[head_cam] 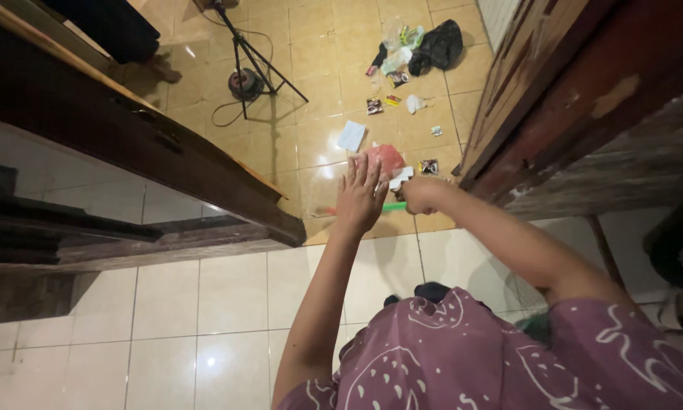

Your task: The person sweeps scattered debris on a tiled floor using a broom and a dustpan. They gather items such as paper, plastic, and wrappers into a pile and sweep them into the dustpan held in their left hand.

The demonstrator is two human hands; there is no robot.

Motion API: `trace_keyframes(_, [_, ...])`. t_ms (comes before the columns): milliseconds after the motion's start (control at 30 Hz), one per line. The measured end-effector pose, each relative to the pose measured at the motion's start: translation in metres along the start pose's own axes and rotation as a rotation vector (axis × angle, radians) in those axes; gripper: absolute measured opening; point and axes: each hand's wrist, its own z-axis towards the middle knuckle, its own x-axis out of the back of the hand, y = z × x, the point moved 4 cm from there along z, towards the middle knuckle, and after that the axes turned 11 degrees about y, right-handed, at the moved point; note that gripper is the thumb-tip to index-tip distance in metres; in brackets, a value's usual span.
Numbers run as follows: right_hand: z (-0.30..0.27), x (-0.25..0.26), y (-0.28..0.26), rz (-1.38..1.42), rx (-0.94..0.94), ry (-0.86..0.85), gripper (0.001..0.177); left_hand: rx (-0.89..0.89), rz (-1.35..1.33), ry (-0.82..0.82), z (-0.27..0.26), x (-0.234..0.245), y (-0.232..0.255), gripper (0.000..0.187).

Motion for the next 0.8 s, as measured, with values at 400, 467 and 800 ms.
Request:
trace_keyframes(400, [0.078,-0.087,0.080,0.195,-0.098,-0.172,0.014,-0.051,0.015,0.050,0.019,-0.013,0.021,0.058])
trace_keyframes(467, [0.080,-0.093,0.086,0.227,-0.107,-0.039,0.011,-0.036,0.024,0.039,0.019,-0.015,0.022,0.058])
trace_keyframes(800, [0.042,-0.047,0.099,-0.129,0.096,0.041,0.021,-0.061,0.012,0.071,0.021,-0.035,0.029,0.053])
